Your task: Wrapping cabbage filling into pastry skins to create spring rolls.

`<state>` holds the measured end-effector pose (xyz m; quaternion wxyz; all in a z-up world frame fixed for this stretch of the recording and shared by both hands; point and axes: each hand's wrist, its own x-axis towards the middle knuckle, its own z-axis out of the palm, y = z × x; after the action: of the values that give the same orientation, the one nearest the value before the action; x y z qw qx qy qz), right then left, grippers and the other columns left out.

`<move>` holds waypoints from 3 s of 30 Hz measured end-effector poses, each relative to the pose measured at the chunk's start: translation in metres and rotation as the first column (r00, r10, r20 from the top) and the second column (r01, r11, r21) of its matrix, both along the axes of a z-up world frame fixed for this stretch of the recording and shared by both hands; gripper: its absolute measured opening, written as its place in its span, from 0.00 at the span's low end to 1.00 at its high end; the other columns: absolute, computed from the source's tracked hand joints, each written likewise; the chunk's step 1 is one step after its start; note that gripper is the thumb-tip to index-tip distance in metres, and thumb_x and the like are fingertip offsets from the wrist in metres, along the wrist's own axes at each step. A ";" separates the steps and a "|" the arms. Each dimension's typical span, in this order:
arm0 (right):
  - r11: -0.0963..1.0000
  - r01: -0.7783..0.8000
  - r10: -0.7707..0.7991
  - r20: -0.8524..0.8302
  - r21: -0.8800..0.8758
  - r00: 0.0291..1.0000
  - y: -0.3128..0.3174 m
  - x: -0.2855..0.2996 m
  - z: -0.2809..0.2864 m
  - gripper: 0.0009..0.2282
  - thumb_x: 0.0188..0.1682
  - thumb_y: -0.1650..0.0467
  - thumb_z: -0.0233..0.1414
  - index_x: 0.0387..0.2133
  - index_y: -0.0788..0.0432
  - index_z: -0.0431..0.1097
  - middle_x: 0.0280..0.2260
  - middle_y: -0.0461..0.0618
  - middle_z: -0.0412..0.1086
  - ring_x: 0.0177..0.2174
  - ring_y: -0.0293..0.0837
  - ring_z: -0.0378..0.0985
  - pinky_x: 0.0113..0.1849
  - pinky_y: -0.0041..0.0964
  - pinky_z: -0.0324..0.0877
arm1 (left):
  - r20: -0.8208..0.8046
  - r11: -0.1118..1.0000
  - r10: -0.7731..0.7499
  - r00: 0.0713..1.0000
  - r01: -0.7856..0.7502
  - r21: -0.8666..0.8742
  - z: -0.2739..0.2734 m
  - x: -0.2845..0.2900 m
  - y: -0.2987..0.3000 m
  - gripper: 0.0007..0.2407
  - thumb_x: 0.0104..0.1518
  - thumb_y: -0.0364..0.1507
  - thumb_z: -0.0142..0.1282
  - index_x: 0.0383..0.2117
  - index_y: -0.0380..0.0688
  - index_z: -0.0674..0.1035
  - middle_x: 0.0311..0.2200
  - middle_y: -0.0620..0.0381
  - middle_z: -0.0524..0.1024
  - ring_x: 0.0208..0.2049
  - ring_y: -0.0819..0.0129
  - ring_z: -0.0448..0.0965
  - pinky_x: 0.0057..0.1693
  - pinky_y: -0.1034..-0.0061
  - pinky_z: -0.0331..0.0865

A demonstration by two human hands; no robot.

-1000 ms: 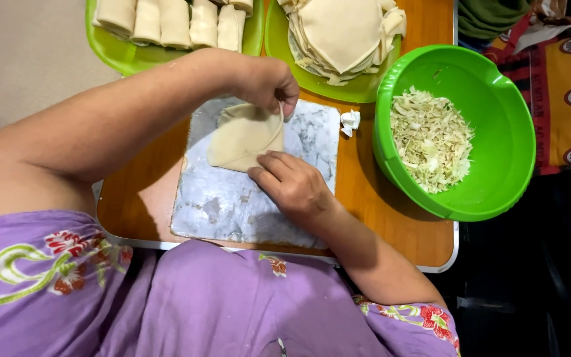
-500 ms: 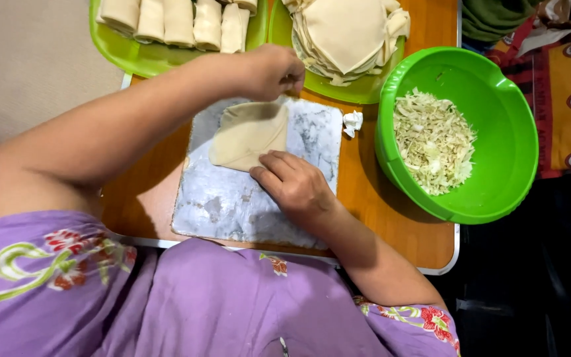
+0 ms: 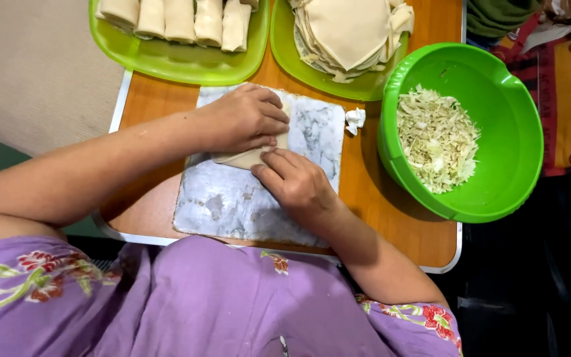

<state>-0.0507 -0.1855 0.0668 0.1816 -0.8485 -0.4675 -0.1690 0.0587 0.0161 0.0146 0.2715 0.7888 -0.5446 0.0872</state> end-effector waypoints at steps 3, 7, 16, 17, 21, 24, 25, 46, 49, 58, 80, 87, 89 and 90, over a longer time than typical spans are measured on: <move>1.000 0.000 0.000 0.004 0.011 1.000 0.000 0.000 -0.002 0.09 0.45 0.74 0.56 0.40 0.63 0.73 0.41 0.56 0.72 0.45 0.54 0.79 0.45 0.43 0.75 | 0.022 0.999 0.025 0.999 -0.025 0.026 -0.005 0.000 0.001 0.15 0.52 0.35 0.64 0.44 0.45 0.84 0.47 0.59 0.81 0.54 0.56 0.74 0.59 0.59 0.65; 1.000 0.006 -0.006 0.004 0.024 1.000 0.001 0.001 -0.003 0.09 0.46 0.74 0.56 0.39 0.63 0.73 0.40 0.56 0.73 0.44 0.54 0.79 0.44 0.43 0.76 | 0.019 0.999 0.043 0.999 -0.043 0.031 -0.009 -0.001 0.003 0.15 0.53 0.36 0.63 0.45 0.45 0.84 0.52 0.57 0.79 0.56 0.55 0.73 0.58 0.58 0.64; 0.970 0.081 -0.019 -0.264 0.228 0.964 0.001 0.002 -0.006 0.09 0.48 0.80 0.57 0.41 0.64 0.71 0.38 0.57 0.74 0.40 0.55 0.79 0.42 0.43 0.75 | -0.166 0.998 0.034 0.986 -0.042 -0.048 -0.019 0.001 0.009 0.16 0.60 0.35 0.60 0.53 0.45 0.81 0.56 0.53 0.77 0.61 0.46 0.69 0.64 0.51 0.60; 0.969 0.109 -0.044 -0.279 0.223 0.959 0.001 0.002 -0.007 0.08 0.48 0.79 0.59 0.40 0.64 0.71 0.36 0.55 0.74 0.39 0.54 0.78 0.41 0.43 0.75 | -0.131 0.998 0.033 0.991 -0.041 -0.054 -0.020 0.000 0.011 0.17 0.60 0.36 0.60 0.54 0.44 0.80 0.57 0.52 0.77 0.61 0.44 0.68 0.64 0.50 0.60; 0.967 0.133 -0.070 -0.277 0.215 0.958 0.004 0.000 -0.005 0.06 0.48 0.78 0.60 0.36 0.63 0.72 0.36 0.53 0.75 0.38 0.53 0.79 0.40 0.42 0.75 | -0.005 0.997 0.078 0.997 -0.078 -0.006 -0.019 -0.010 0.015 0.17 0.60 0.37 0.59 0.53 0.43 0.79 0.58 0.47 0.75 0.63 0.42 0.65 0.63 0.45 0.55; 0.974 0.121 -0.073 -0.241 0.193 0.968 0.006 -0.001 -0.004 0.05 0.48 0.78 0.60 0.34 0.62 0.72 0.36 0.53 0.75 0.40 0.53 0.80 0.42 0.43 0.75 | -0.030 0.985 0.169 0.985 -0.170 -0.017 -0.002 -0.033 0.018 0.18 0.59 0.33 0.57 0.54 0.38 0.78 0.58 0.44 0.74 0.64 0.42 0.64 0.64 0.44 0.55; 0.974 0.119 -0.071 -0.240 0.192 0.968 0.006 -0.001 -0.004 0.05 0.48 0.78 0.60 0.34 0.62 0.72 0.36 0.53 0.75 0.40 0.53 0.80 0.42 0.43 0.75 | -0.029 0.985 0.171 0.985 -0.172 -0.018 0.001 -0.046 0.020 0.18 0.59 0.33 0.57 0.54 0.38 0.78 0.58 0.44 0.74 0.64 0.42 0.64 0.64 0.44 0.55; 0.993 0.110 -0.119 -0.258 -0.049 0.959 0.016 0.000 0.010 0.07 0.50 0.73 0.59 0.40 0.59 0.73 0.35 0.52 0.73 0.37 0.55 0.75 0.39 0.48 0.71 | -0.516 0.883 0.276 0.811 -0.426 -0.197 -0.009 -0.128 0.046 0.17 0.63 0.28 0.55 0.56 0.36 0.73 0.60 0.39 0.71 0.60 0.44 0.73 0.63 0.60 0.68; 0.986 0.098 -0.122 -0.189 -0.134 0.974 0.026 0.000 0.018 0.08 0.50 0.71 0.58 0.41 0.56 0.74 0.31 0.51 0.71 0.34 0.54 0.74 0.36 0.48 0.70 | -0.509 0.824 0.282 0.813 -0.477 -0.306 0.000 -0.124 0.058 0.13 0.63 0.23 0.53 0.53 0.34 0.72 0.61 0.39 0.71 0.56 0.42 0.76 0.60 0.60 0.72; 0.976 0.086 -0.086 0.008 -0.200 0.996 0.037 0.001 0.007 0.07 0.51 0.69 0.57 0.41 0.49 0.75 0.26 0.49 0.64 0.31 0.51 0.72 0.31 0.46 0.68 | -0.256 0.752 0.613 0.747 -0.652 -0.102 -0.005 -0.128 0.057 0.13 0.47 0.29 0.68 0.36 0.37 0.79 0.38 0.44 0.73 0.43 0.45 0.73 0.49 0.57 0.68; 0.990 0.115 -0.123 -0.110 -0.079 0.986 0.028 0.004 -0.007 0.07 0.50 0.70 0.58 0.41 0.55 0.77 0.30 0.51 0.66 0.34 0.52 0.70 0.36 0.48 0.67 | -0.074 0.782 0.591 0.803 -0.593 -0.195 0.006 -0.125 0.034 0.03 0.55 0.22 0.56 0.30 0.41 0.73 0.28 0.50 0.75 0.32 0.51 0.78 0.37 0.60 0.72; 0.988 0.149 -0.130 -0.272 0.049 0.954 0.022 0.006 -0.004 0.15 0.54 0.72 0.53 0.55 0.58 0.66 0.38 0.56 0.72 0.39 0.57 0.74 0.42 0.51 0.70 | 0.042 0.861 0.486 0.873 -0.470 -0.194 0.012 -0.122 0.032 0.04 0.52 0.22 0.55 0.31 0.39 0.73 0.29 0.51 0.72 0.32 0.56 0.80 0.36 0.66 0.74; 0.977 0.207 -0.182 -0.322 0.043 0.929 0.019 0.009 -0.009 0.16 0.55 0.73 0.52 0.56 0.57 0.64 0.36 0.56 0.72 0.37 0.57 0.75 0.41 0.51 0.70 | 0.063 0.872 0.469 0.881 -0.450 -0.194 0.015 -0.120 0.030 0.05 0.51 0.22 0.56 0.31 0.39 0.74 0.29 0.51 0.72 0.31 0.58 0.80 0.35 0.67 0.74; 0.965 0.261 -0.230 -0.370 0.033 0.900 0.017 0.010 -0.012 0.17 0.55 0.74 0.52 0.57 0.56 0.63 0.34 0.56 0.72 0.36 0.58 0.76 0.39 0.52 0.71 | 0.083 0.880 0.454 0.887 -0.432 -0.195 0.016 -0.120 0.030 0.05 0.51 0.22 0.56 0.32 0.38 0.74 0.29 0.52 0.71 0.30 0.59 0.79 0.34 0.68 0.74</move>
<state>-0.0409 -0.1686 0.0549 0.2768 -0.9090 -0.3077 -0.0498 -0.0608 0.0457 0.0311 0.2758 0.8591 -0.3560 0.2431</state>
